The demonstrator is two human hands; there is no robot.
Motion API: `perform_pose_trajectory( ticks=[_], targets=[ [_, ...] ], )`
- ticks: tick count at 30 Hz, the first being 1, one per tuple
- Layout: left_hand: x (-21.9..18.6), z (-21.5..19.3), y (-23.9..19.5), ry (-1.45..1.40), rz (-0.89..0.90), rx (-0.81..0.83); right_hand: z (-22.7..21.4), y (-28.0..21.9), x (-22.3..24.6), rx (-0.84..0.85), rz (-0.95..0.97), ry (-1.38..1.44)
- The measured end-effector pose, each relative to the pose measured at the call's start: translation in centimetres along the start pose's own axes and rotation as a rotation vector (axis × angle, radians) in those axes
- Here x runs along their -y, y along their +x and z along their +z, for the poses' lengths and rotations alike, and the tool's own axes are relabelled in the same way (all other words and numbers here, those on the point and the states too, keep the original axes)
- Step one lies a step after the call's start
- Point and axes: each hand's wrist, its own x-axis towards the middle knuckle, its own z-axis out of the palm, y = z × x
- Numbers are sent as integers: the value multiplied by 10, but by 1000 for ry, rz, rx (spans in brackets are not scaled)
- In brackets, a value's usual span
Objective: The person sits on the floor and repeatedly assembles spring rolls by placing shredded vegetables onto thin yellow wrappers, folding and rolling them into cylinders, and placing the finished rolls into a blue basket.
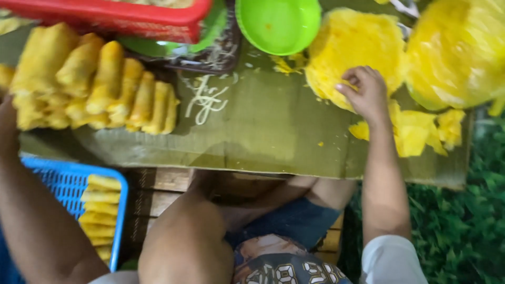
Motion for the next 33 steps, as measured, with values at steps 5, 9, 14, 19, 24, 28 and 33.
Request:
perform_pose_trajectory(
  ticks=[5, 9, 14, 19, 24, 28, 33],
  targets=[
    [-10, -8, -28, 91, 58, -20, 12, 1, -27, -83, -97, 15],
    [-25, -2, -42, 209, 135, -52, 22, 7, -52, -189, -202, 66],
    [-77, 22, -43, 341, 185, -146, 20, -5, -17, -193, -151, -194],
    [-80, 21, -31, 328, 134, -312, 31, -27, 137, -118, -133, 282],
    [-68, 14, -5, 467, 255, -372, 103, -23, 232, 525, -256, 1141],
    [-159, 33, -28, 235, 241, -380, 131, -3, 289, 552, -262, 1340],
    [-234, 50, -32, 199, 125, -103, 132, 29, 330, 443, 31, 1239]
  ],
)
